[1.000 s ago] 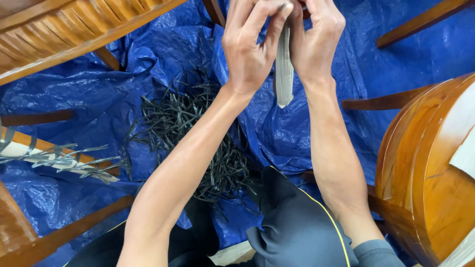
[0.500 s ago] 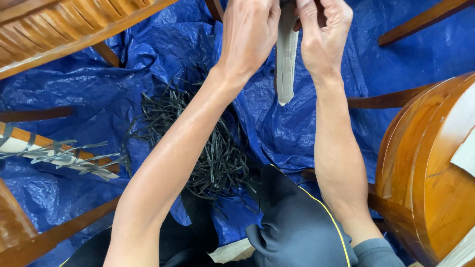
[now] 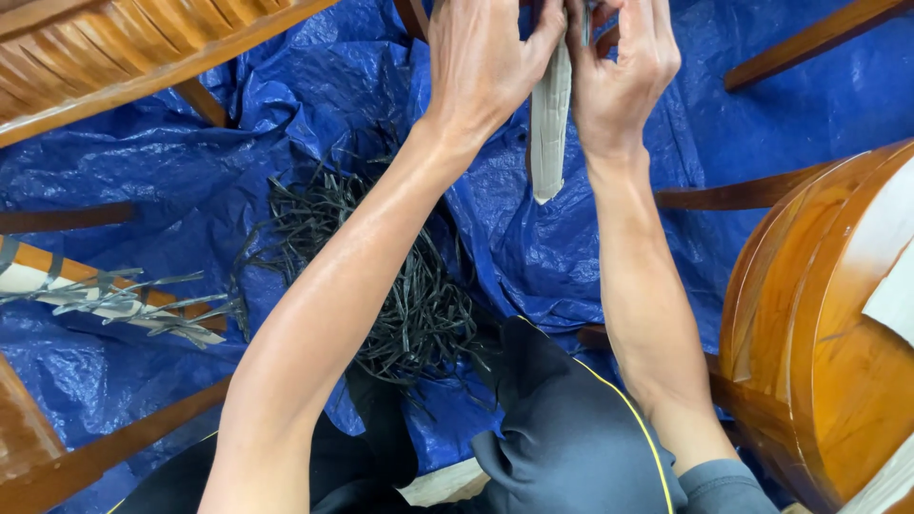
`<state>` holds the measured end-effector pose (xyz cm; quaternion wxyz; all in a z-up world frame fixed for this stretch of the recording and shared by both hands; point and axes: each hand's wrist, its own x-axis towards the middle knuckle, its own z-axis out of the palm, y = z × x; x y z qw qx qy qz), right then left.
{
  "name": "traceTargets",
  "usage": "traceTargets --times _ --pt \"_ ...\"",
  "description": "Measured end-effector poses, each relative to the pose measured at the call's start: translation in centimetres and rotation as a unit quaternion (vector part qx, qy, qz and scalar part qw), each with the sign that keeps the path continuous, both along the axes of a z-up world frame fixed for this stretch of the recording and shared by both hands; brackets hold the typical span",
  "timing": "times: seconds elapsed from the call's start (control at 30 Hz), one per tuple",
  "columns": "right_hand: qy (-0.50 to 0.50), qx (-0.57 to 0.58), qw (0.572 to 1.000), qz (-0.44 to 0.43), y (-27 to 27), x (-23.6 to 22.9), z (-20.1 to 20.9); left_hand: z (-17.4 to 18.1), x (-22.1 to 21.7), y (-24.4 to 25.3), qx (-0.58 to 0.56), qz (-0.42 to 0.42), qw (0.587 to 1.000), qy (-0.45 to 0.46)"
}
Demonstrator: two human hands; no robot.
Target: Weaving synthetic rattan or plastic strands onto the frame of a wooden chair.
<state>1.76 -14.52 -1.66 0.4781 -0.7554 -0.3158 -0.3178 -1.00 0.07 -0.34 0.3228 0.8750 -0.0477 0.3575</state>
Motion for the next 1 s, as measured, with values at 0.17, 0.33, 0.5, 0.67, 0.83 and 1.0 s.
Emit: traceTargets --times 0.17,0.33,0.5,0.67,0.83,1.0 --pt "-0.024 0.066 0.995 -0.071 1.5 0.9 -1.7 1.3 -0.3 -1.3 -0.162 0.038 0.985 0.039" --pt "-0.032 0.095 0.992 -0.076 2.3 0.3 -1.3 0.1 1.4 -0.5 -0.231 0.057 0.966 0.102" --pt "-0.041 0.088 0.994 -0.055 2.1 -0.4 -0.9 -1.7 2.2 -0.3 -0.324 -0.042 0.943 0.060" --pt "-0.042 0.090 0.994 -0.039 1.9 -0.7 -1.2 -1.1 0.9 -0.2 -0.353 -0.086 0.926 0.096" --pt "-0.043 0.091 0.995 -0.029 1.9 -0.8 -0.9 -2.0 1.5 0.6 -0.378 -0.133 0.908 0.122" --pt "-0.032 0.080 0.996 -0.025 2.4 -1.3 -1.2 -5.0 3.6 0.1 -0.526 -0.161 0.813 0.189"
